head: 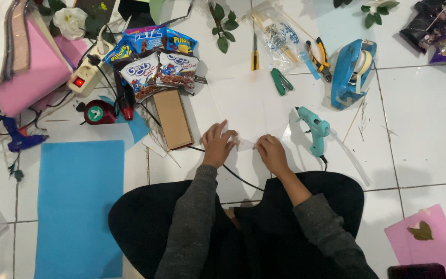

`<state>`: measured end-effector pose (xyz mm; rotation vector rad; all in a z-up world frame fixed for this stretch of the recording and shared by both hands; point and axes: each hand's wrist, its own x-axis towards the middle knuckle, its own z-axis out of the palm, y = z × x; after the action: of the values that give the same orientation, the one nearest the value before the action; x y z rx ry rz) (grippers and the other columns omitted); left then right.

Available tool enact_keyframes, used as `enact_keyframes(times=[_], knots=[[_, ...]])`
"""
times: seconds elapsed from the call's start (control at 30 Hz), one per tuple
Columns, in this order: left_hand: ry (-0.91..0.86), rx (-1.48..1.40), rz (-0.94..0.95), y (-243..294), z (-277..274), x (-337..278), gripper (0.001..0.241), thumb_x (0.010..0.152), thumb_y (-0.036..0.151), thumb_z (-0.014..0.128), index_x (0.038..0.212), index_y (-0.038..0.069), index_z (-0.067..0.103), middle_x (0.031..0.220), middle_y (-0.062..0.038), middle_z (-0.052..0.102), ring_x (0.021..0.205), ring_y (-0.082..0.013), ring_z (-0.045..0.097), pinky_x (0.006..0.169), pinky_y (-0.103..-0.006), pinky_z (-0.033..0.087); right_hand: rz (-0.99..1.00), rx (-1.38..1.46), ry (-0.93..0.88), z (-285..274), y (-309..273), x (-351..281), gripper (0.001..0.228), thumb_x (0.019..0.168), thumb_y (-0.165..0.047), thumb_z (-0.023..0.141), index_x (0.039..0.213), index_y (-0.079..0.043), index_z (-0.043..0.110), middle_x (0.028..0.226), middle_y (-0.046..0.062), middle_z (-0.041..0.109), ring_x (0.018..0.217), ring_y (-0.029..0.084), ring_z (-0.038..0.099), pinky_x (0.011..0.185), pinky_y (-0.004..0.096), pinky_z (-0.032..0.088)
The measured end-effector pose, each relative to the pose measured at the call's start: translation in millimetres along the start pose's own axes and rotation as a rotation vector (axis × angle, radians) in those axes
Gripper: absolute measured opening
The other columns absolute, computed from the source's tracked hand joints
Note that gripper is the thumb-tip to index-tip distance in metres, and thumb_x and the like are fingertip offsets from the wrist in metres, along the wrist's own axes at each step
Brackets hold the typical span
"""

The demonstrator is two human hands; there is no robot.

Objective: The person constructs a decorative arrangement by cutting a white paper sheet into strips with a utility knife and gluing them onto a base with a glue gun to secure snacks.

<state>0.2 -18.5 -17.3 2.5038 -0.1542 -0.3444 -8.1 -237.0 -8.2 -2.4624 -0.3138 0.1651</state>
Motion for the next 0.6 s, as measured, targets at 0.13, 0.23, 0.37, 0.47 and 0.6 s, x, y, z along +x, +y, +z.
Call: enact_keyframes(times=[0.13,0.23,0.37,0.47,0.6], knots=[[0.071,0.022,-0.027,1.4,9.2,7.9,0.015,0.101,0.041,0.049,0.112,0.032,0.055,0.153,0.003,0.031,0.144,-0.0291,0.020,0.111,-0.0563,0.015,0.051,0.092,0.018,-0.4,3.1,-1.6,0.010,0.093,-0.015,0.066,0.090,-0.006,0.065,0.103,0.006,0.063,0.100,0.027,0.062,0.084,0.037,0.052],[0.202,0.004,-0.026,2.6,15.3,8.9,0.012,0.099,0.039,0.056,0.102,0.028,0.059,0.147,0.003,0.039,0.139,-0.0275,0.025,0.107,-0.0553,0.017,0.095,0.278,-0.041,-5.8,3.7,-5.4,0.016,0.080,-0.004,0.068,0.096,-0.005,0.066,0.111,0.010,0.060,0.107,0.032,0.059,0.092,0.044,0.049],[0.240,-0.012,-0.017,3.4,13.7,10.2,0.014,0.097,0.041,0.057,0.099,0.027,0.061,0.146,0.003,0.041,0.137,-0.0272,0.026,0.106,-0.0545,0.017,0.217,0.407,0.033,-4.9,3.8,-3.7,0.020,0.083,-0.016,0.077,0.097,-0.005,0.069,0.100,0.010,0.059,0.097,0.025,0.061,0.087,0.037,0.052],[0.226,-0.039,-0.024,12.2,4.3,7.0,0.018,0.097,0.042,0.057,0.099,0.026,0.062,0.148,0.002,0.042,0.138,-0.0269,0.026,0.106,-0.0547,0.016,0.304,0.400,0.056,-0.3,15.9,-2.6,0.015,0.088,-0.020,0.074,0.094,-0.006,0.072,0.088,0.008,0.059,0.084,0.019,0.060,0.076,0.033,0.053],[0.210,-0.065,-0.042,13.3,6.7,5.3,0.012,0.097,0.036,0.058,0.097,0.025,0.061,0.153,0.002,0.040,0.139,-0.0276,0.024,0.106,-0.0550,0.014,0.366,0.389,0.038,1.4,14.7,-2.4,0.016,0.085,-0.019,0.075,0.094,-0.006,0.074,0.083,0.012,0.063,0.080,0.020,0.061,0.071,0.034,0.052]])
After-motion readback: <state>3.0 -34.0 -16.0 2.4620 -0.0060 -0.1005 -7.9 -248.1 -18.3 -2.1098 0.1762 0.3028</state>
